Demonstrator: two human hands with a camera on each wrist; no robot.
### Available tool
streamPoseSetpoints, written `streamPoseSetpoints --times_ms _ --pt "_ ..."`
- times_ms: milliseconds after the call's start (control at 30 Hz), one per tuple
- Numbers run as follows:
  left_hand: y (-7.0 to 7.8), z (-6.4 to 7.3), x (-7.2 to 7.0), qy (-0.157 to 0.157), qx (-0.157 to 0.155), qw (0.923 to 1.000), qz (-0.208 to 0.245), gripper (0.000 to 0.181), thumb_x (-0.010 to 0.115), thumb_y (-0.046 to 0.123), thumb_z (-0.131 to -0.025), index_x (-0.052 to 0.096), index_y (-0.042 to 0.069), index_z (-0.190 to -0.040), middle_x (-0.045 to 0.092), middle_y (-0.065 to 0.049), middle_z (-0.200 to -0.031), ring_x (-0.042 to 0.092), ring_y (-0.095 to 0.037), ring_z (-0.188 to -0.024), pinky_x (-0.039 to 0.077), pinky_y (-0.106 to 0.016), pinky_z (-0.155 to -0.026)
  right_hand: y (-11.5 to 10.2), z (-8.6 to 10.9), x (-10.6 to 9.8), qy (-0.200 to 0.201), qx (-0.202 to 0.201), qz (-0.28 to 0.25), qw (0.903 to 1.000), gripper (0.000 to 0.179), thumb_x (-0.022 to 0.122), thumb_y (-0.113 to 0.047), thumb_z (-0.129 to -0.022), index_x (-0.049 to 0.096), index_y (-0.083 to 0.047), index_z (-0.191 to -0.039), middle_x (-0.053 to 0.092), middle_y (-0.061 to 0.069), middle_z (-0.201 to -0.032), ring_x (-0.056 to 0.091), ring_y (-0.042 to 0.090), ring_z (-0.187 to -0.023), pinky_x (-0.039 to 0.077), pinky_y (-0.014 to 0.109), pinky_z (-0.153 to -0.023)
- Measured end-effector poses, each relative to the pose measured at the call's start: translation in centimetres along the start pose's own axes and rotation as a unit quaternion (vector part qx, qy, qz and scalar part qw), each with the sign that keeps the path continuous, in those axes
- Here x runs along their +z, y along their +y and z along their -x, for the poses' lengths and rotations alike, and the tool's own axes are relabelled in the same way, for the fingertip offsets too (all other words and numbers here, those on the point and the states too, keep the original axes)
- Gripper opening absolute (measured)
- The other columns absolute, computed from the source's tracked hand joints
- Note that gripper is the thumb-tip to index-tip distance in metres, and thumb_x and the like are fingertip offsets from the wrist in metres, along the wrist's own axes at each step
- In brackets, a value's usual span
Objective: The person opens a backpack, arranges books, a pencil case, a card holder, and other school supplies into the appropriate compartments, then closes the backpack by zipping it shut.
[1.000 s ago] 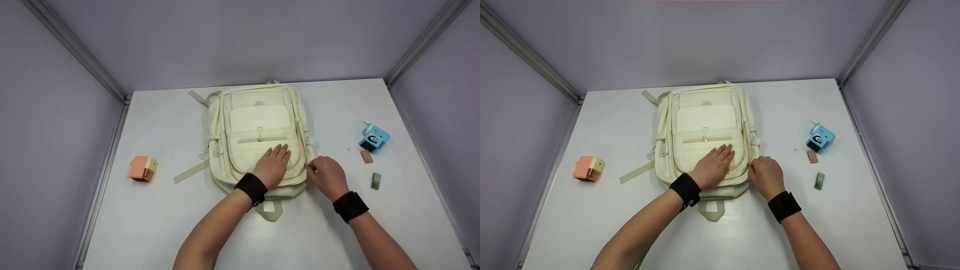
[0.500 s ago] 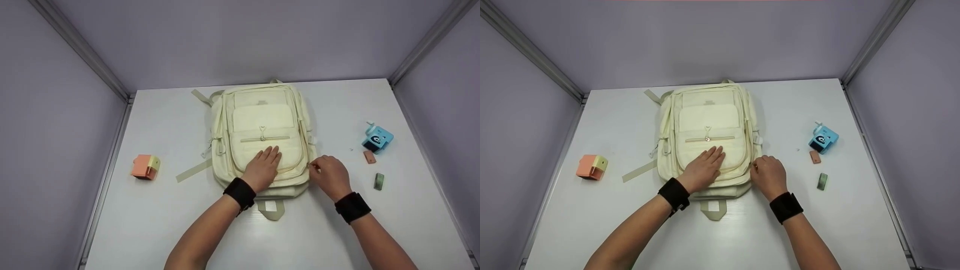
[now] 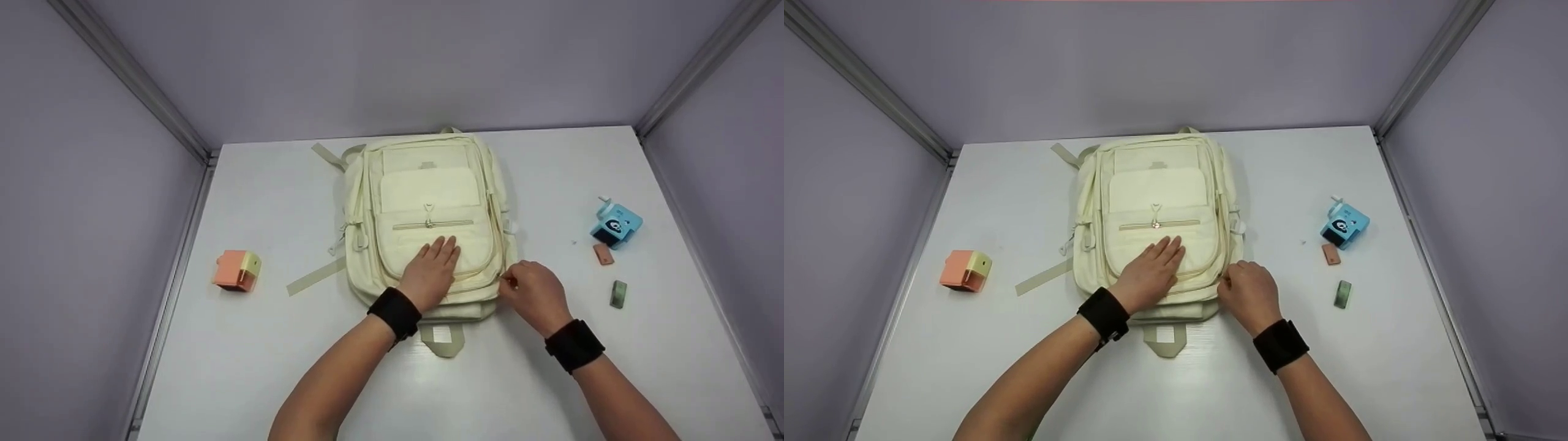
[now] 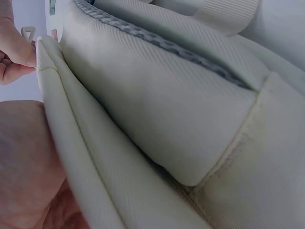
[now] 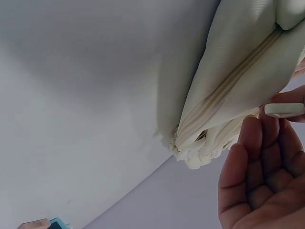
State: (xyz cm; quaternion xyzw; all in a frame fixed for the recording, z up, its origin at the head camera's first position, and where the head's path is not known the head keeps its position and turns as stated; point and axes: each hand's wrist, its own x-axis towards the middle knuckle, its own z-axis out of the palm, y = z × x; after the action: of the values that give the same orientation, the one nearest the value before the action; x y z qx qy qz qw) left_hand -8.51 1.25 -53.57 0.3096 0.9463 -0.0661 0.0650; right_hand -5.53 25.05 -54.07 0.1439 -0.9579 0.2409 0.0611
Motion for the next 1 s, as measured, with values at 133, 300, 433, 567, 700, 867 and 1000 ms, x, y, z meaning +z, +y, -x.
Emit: streamPoseSetpoints --times_ms 133,300,433,567,700,867,1000 --pt "0.0 -0.1 -0.1 -0.009 -0.002 1.0 -0.003 0.058 0.045 0.036 -0.111 0.031 0.01 -0.161 0.024 -0.009 -0.168 0.023 -0.025 -0.153 0.028 -0.038 -0.12 -0.6 0.0 0.0 -0.001 0.009 -0.008 0.9999 0.013 0.076 -0.007 -0.086 0.069 -0.011 -0.076 0.06 -0.002 -0.073 0.053 0.016 -0.066 0.045 0.035 -0.062" --pt "0.0 -0.2 -0.2 -0.019 -0.006 0.9998 0.0 0.058 0.044 0.036 -0.111 0.03 0.011 -0.162 0.022 -0.008 -0.168 0.021 -0.025 -0.154 0.027 -0.038 -0.12 -1.9 0.2 0.5 -0.016 0.005 -0.023 0.9996 0.016 0.074 -0.006 -0.084 0.067 -0.014 -0.072 0.057 -0.005 -0.07 0.052 0.013 -0.064 0.044 0.034 -0.06" --pt "0.0 -0.3 -0.1 -0.017 -0.006 0.9998 0.006 0.057 0.043 0.034 -0.111 0.03 0.011 -0.162 0.022 -0.008 -0.168 0.021 -0.025 -0.154 0.026 -0.038 -0.121 -2.9 0.3 0.9 -0.021 -0.007 -0.027 0.9994 0.011 0.074 -0.005 -0.083 0.071 -0.013 -0.076 0.06 -0.005 -0.072 0.055 0.013 -0.066 0.047 0.034 -0.062" --pt "-0.1 -0.2 0.0 -0.017 0.002 0.9998 0.013 0.058 0.042 0.034 -0.112 0.029 0.009 -0.162 0.022 -0.01 -0.168 0.021 -0.026 -0.154 0.026 -0.039 -0.121 -3.3 0.3 1.1 -0.021 0.005 -0.027 0.9994 0.009 0.072 -0.004 -0.084 0.073 -0.012 -0.078 0.061 -0.005 -0.072 0.056 0.013 -0.067 0.047 0.034 -0.063" --pt "-0.6 0.2 -0.2 -0.011 0.019 0.999 0.038 0.057 0.042 0.035 -0.111 0.031 0.01 -0.161 0.023 -0.01 -0.168 0.021 -0.026 -0.154 0.024 -0.04 -0.121 -3.3 0.4 1.1 -0.028 0.021 -0.036 0.9987 0.008 0.072 -0.007 -0.087 0.074 -0.012 -0.081 0.061 -0.005 -0.074 0.055 0.013 -0.067 0.046 0.034 -0.063" --pt "-1.6 1.5 -0.6 0.01 0.056 0.9909 0.122 0.043 0.047 0.035 -0.11 0.056 0.013 -0.145 0.032 -0.01 -0.164 0.029 -0.025 -0.151 0.025 -0.042 -0.121 -3.1 0.8 1.0 -0.025 0.039 -0.054 0.9974 0.007 0.073 -0.01 -0.088 0.072 -0.014 -0.082 0.06 -0.005 -0.075 0.054 0.013 -0.068 0.046 0.033 -0.062" --pt "-2.6 2.8 -0.4 0.027 0.059 0.9826 0.174 0.024 0.058 0.032 -0.105 0.069 0.012 -0.114 0.042 -0.012 -0.158 0.038 -0.027 -0.147 0.031 -0.041 -0.119 -2.9 1.0 0.9 -0.012 0.045 -0.065 0.9968 0.01 0.073 -0.009 -0.088 0.07 -0.015 -0.08 0.061 -0.004 -0.076 0.053 0.013 -0.068 0.045 0.033 -0.062"
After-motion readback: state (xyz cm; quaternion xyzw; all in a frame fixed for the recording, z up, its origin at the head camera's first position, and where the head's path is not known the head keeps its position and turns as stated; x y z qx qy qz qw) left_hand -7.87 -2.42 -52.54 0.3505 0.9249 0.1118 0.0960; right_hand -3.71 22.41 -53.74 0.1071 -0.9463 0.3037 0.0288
